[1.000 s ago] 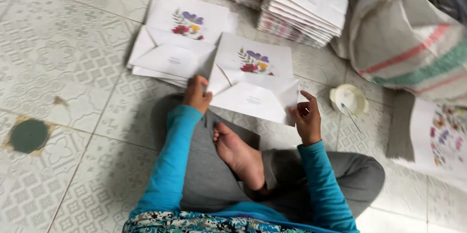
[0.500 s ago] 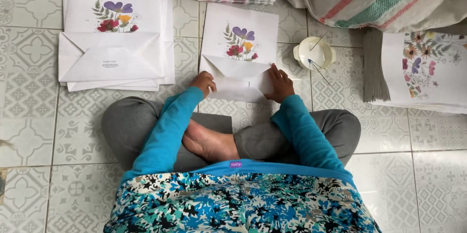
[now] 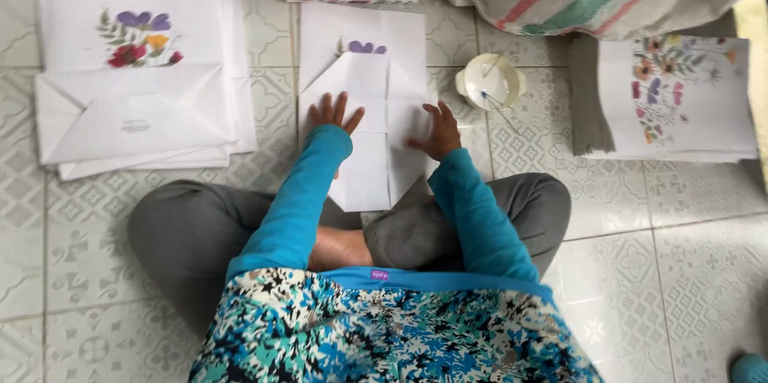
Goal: Folding printed paper into envelopes and applying glue to the seams.
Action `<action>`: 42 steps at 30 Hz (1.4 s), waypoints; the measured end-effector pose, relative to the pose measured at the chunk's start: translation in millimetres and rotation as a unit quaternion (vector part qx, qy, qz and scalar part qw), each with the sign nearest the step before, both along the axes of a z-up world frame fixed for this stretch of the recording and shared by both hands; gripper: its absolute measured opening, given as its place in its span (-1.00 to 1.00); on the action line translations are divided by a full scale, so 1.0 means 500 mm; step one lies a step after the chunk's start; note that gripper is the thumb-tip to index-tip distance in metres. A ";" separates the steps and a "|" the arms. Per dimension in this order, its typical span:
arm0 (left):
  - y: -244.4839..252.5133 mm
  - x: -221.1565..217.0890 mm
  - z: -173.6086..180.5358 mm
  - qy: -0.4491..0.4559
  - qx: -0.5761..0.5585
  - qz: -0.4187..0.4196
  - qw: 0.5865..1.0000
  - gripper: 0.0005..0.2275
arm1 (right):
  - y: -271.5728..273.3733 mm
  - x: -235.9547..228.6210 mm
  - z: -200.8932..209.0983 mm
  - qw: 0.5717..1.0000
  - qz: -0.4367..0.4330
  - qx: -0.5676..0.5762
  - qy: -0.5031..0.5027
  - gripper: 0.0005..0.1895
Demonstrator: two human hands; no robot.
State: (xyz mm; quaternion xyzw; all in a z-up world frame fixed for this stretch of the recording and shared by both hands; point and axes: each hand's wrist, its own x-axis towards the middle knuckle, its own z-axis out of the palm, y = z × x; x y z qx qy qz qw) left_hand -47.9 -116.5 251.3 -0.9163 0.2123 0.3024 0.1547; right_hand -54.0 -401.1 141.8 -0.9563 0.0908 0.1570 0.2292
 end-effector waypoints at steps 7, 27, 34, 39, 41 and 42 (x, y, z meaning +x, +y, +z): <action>-0.023 0.016 -0.034 -0.001 0.055 -0.029 0.998 -0.19 | -0.186 -0.030 -0.042 0.561 -0.596 0.535 -0.210 -0.17; -0.037 0.020 -0.054 0.001 0.091 -0.023 0.996 -0.09 | -0.183 -0.043 0.148 0.917 -0.255 0.113 -0.285 -0.85; -0.041 0.016 -0.042 0.001 0.088 -0.015 0.996 -0.08 | -0.153 -0.087 0.166 0.939 -0.208 0.074 -0.265 -0.81; -0.040 0.023 -0.056 0.015 0.067 0.002 0.998 -0.17 | -0.147 -0.105 0.175 0.935 -0.198 0.110 -0.272 -0.82; -0.051 0.027 -0.072 0.018 0.041 0.017 0.999 -0.22 | -0.131 -0.107 0.182 0.927 -0.195 0.156 -0.279 -0.82; -0.050 0.030 -0.082 0.018 0.014 0.026 0.999 -0.26 | -0.118 -0.102 0.183 0.916 -0.197 0.199 -0.288 -0.82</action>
